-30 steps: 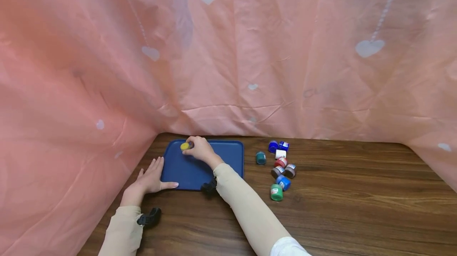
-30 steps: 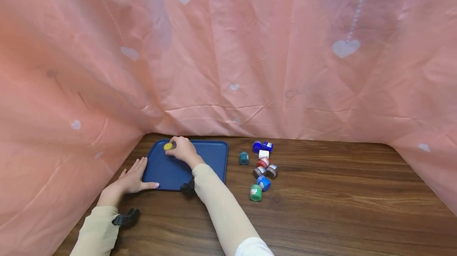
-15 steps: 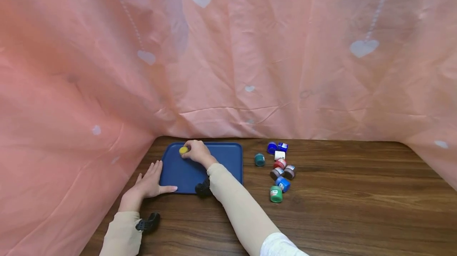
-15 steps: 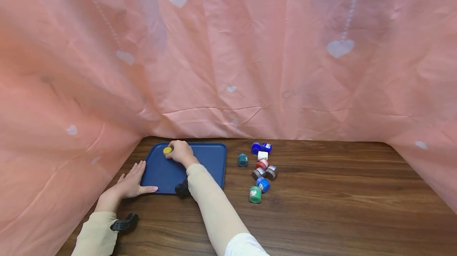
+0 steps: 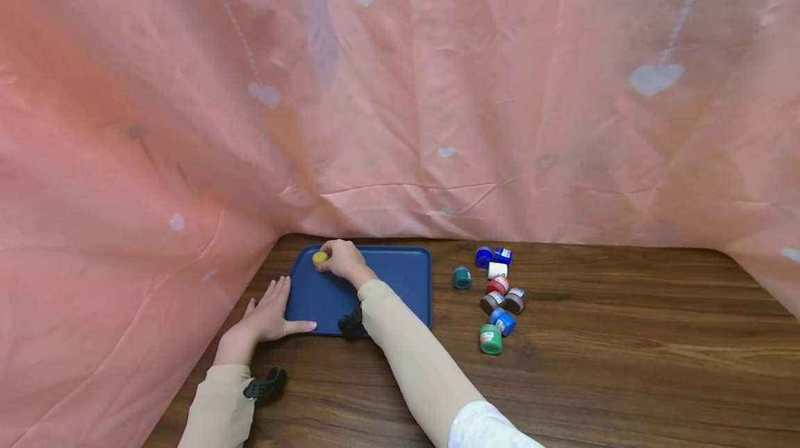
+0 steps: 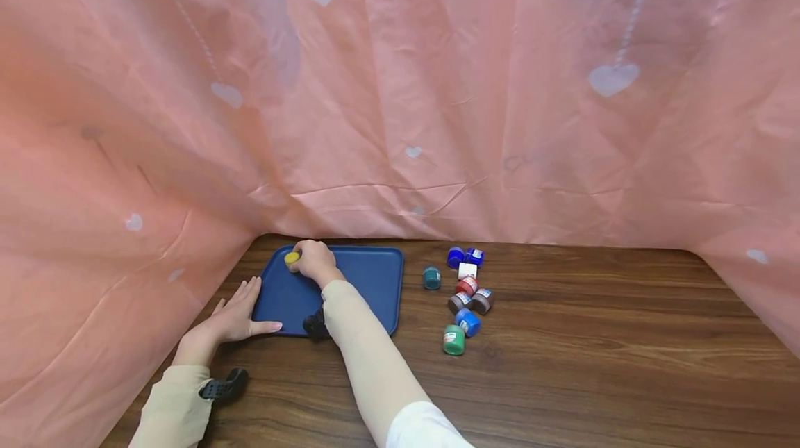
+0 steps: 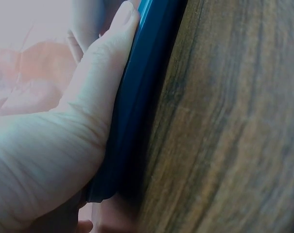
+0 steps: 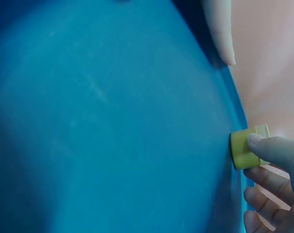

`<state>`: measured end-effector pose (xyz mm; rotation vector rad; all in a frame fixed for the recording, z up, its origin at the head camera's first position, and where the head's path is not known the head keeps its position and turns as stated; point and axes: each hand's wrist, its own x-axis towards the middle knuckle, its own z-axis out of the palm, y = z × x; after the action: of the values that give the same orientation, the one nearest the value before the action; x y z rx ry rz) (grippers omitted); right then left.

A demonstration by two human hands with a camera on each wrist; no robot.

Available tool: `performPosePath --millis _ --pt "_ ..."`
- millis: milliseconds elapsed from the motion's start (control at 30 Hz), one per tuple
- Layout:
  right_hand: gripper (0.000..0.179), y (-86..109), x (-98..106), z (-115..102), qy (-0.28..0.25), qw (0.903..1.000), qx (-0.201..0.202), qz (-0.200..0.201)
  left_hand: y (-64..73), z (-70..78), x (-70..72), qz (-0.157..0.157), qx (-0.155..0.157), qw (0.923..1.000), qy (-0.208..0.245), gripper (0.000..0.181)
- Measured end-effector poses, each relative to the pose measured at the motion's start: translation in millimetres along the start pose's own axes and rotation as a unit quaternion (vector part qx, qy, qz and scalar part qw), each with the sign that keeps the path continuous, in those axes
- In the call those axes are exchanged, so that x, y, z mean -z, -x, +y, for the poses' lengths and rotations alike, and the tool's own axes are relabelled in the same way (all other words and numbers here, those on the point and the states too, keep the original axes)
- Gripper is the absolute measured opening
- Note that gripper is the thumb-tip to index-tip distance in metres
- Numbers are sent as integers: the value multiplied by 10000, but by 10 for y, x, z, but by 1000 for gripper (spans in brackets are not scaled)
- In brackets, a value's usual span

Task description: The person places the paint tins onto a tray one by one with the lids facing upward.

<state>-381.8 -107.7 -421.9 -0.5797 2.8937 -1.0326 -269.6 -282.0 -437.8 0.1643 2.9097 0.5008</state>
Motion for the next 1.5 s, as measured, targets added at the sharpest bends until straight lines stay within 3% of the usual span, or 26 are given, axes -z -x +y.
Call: performPosePath --millis 433,633,1000,1500 --pt "37 -35 -69 -158 54 9999 -159 2 75 16 37 1 86 9999 -149 132" --pt "49 -18 -33 -203 485 9988 -108 26 94 -8 46 -11 38 9998 -197 130" --pt "54 99 248 -131 579 9971 470 -159 82 -7 77 -30 40 9999 -143 131" --pt "51 466 702 -111 776 9904 1144 -47 123 -81 128 -8 102 9998 -159 132"
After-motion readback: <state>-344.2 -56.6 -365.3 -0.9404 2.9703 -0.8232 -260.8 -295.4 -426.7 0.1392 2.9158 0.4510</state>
